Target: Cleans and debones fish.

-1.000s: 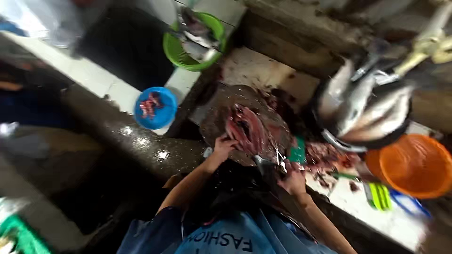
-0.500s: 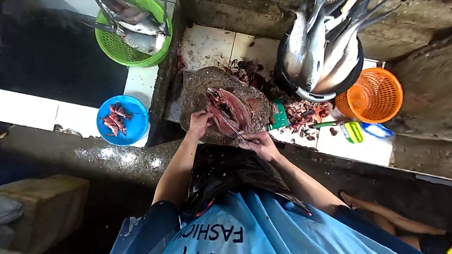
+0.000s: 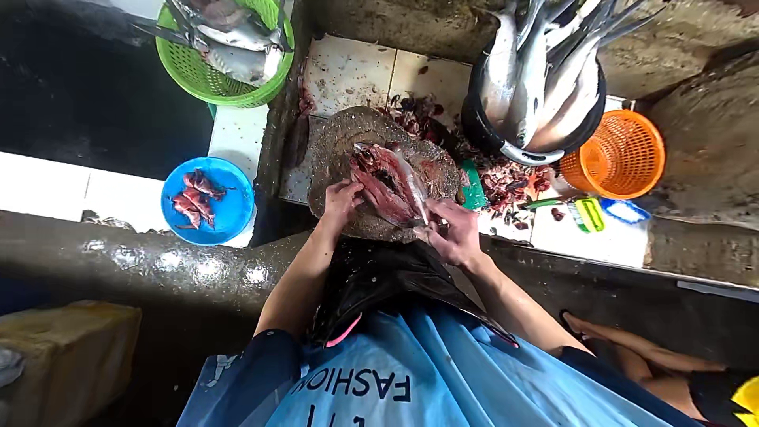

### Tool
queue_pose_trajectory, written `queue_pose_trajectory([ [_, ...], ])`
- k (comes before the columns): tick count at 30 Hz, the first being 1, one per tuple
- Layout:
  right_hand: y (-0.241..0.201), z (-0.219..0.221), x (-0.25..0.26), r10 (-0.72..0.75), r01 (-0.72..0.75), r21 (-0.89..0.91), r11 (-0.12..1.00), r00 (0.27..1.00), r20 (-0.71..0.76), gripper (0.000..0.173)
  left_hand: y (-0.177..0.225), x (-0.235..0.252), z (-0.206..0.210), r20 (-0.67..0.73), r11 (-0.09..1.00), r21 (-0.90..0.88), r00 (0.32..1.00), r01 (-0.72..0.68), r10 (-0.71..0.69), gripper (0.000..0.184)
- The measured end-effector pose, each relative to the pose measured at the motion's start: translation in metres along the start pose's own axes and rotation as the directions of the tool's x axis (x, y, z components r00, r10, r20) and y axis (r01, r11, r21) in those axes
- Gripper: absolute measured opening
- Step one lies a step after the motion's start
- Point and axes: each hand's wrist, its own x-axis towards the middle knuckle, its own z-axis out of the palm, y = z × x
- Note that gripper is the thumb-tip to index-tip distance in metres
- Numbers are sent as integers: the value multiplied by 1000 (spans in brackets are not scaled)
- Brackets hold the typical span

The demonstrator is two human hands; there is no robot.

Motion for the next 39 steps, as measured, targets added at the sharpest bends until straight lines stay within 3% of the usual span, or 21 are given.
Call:
queue_pose_trajectory([
  [3, 7, 9, 6, 242, -239, -43, 970, 938, 250, 31, 2, -1, 3, 3, 999, -42, 1000, 14, -14, 18],
  [7, 25, 16, 4, 373, -378, -49, 925, 872, 318, 24, 3, -1, 7, -7, 993, -121, 1000, 15, -16, 14],
  [11, 32, 20, 7, 351, -370, -1, 929, 880, 320, 23, 1, -2, 10, 19, 983, -184, 1000, 7, -3, 14],
  [15, 46, 31, 16, 305, -342, 76, 937, 903, 303, 33, -2, -5, 17, 66, 973, -230, 997, -26, 42, 10],
  [18, 48, 35, 28, 305, -289, -98, 952, 884, 355, 36, -1, -1, 14, 128, 981, -191, 989, -42, 68, 11],
  [21, 45, 27, 40, 383, -247, -330, 911, 803, 457, 40, -1, 5, 9, 206, 994, -85, 975, -62, 78, 17],
  [23, 38, 8, 39, 375, -364, -114, 924, 807, 456, 62, -2, 2, 16, 167, 993, -103, 983, -58, 74, 15],
  [24, 33, -6, 37, 345, -461, 157, 873, 812, 471, 77, -3, 0, 22, 115, 986, -160, 992, -37, 56, 13],
  [25, 30, -16, 34, 320, -531, 444, 721, 825, 467, 83, -4, -2, 29, 56, 973, -233, 998, -3, 16, 12],
  [26, 30, -19, 30, 306, -511, 667, 542, 860, 409, 83, -5, -5, 36, 14, 953, -299, 999, 42, -39, 14],
  [28, 31, -8, 23, 289, -292, 916, 277, 934, 210, 104, -8, -10, 52, -28, 908, -408, 992, 99, -121, 21],
  [30, 32, 15, 21, 328, -44, 953, 298, 943, -59, 123, -10, -13, 66, -66, 893, -442, 989, 88, -130, 19],
  [31, 32, 25, 20, 321, 18, 901, 434, 931, -173, 127, -11, -14, 72, -87, 903, -425, 990, 67, -114, 19],
  [32, 31, 32, 18, 278, -7, 735, 678, 928, -249, 128, -12, -16, 75, -107, 919, -392, 990, 44, -93, 19],
  [33, 27, 37, 18, 235, -105, 421, 901, 934, -270, 126, -13, -16, 76, -109, 940, -341, 992, 24, -65, 22],
  [34, 21, 40, 18, 198, -199, 18, 980, 949, -247, 126, -14, -16, 77, -92, 955, -297, 995, -5, -23, 23],
  [35, 18, 44, 17, 189, -251, -313, 916, 958, -214, 125, -15, -16, 77, -74, 960, -277, 997, -27, 7, 22],
  [36, 16, 46, 16, 206, -275, -509, 816, 960, -189, 121, -17, -15, 77, -56, 963, -265, 998, -48, 35, 19],
  [39, 14, 40, 20, 262, -300, -668, 681, 952, -161, 101, -17, -13, 77, 2, 972, -218, 996, -86, 89, 16],
])
